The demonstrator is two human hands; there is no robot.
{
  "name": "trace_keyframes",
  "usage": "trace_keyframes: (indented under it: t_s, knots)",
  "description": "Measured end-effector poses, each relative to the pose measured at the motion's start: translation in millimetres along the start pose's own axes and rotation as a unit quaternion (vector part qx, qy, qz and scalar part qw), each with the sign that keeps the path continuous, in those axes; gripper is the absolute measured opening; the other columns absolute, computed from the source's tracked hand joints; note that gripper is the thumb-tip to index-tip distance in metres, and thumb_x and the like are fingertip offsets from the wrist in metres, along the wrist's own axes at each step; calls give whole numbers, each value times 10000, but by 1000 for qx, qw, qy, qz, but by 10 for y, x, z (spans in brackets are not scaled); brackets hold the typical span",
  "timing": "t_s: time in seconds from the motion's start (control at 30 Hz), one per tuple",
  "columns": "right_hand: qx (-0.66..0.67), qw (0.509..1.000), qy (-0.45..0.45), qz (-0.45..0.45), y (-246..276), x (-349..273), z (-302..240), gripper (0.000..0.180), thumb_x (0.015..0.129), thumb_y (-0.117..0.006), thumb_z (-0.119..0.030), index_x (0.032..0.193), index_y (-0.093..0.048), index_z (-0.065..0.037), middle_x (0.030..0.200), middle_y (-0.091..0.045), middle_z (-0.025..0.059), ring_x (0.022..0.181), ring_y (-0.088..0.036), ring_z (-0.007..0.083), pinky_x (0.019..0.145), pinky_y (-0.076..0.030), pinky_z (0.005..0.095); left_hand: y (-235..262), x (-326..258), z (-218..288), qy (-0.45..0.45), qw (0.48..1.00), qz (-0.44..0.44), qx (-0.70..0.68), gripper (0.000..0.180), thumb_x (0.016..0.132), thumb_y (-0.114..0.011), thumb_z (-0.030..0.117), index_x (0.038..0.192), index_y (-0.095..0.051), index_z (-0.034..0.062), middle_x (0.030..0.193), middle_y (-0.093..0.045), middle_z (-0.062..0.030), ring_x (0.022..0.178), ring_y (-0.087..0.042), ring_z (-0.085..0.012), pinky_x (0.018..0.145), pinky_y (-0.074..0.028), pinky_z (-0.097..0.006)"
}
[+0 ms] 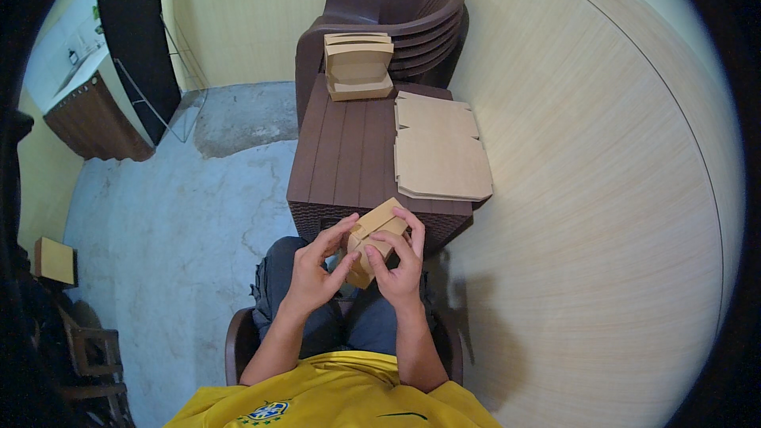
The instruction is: The person assembles small cardboard boxes by folding flat pieces along pre-scored lines and interlocking tabs. They handle each piece by hand, fold edges, and stack completed boxes on a nearby table.
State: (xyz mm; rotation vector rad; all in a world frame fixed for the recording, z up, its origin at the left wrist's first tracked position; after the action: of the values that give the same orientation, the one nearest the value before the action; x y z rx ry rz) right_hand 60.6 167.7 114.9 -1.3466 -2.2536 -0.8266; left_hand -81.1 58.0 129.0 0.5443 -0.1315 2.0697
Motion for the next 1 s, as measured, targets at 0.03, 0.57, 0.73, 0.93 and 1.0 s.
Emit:
trace_keyframes:
  t_s: [0.03,0.57,0.73,0.93,1.0]
  knots:
    - [8,1000,-3,9,5,1,23,213,958,-834,-121,1138,-737,-61,1549,-502,206,1488,-475,363,1238,-384,489,-6,-2,-31,8,1000,1,-18,540,976,-757,-43,1496,-626,23,1561,-646,-209,1397,-666,-302,1158,-556,-423]
    - [-19,1000,-12,-15,20,88,40,354,878,-794,-19,1214,-690,-58,1597,-478,230,1511,-456,392,1286,-324,522,-38,-30,-184,23,1000,-3,4,568,951,-841,78,1494,-678,56,1494,-698,-195,1337,-712,-337,1104,-585,-401]
    - [59,997,-47,18,-10,65,85,372,948,-782,-128,1296,-688,-34,1614,-480,226,1496,-488,402,1252,-371,525,-113,-46,-221,48,996,-28,-73,784,1022,-740,65,1719,-381,61,1688,-516,-213,1512,-564,-361,1201,-489,-436]
    - [-1,1000,-17,-11,-119,23,-24,634,1127,-481,-450,1607,-555,-41,1729,-366,251,1551,-402,412,1285,-296,536,-358,-142,-337,35,995,-78,-45,1114,964,-794,213,1775,-53,37,1689,-430,-322,1547,-498,-411,1272,-385,-474]
    - [-17,1000,-15,-13,-130,-16,-27,673,1155,-404,-470,1694,-470,-73,1758,-329,252,1590,-322,417,1311,-220,544,-400,-155,-397,47,993,-75,-83,1218,916,-834,233,1773,13,55,1651,-454,-331,1516,-522,-421,1272,-386,-480]
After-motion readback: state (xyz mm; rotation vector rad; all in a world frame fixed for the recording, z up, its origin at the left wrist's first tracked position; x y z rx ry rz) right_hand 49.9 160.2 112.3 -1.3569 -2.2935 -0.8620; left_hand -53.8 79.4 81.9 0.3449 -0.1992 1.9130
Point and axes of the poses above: each hand's wrist, its own x-axis towards the middle knuckle, its own y-axis out of the back of the hand, z = x × y, the point moved 8 cm from there along x, towards the middle knuckle
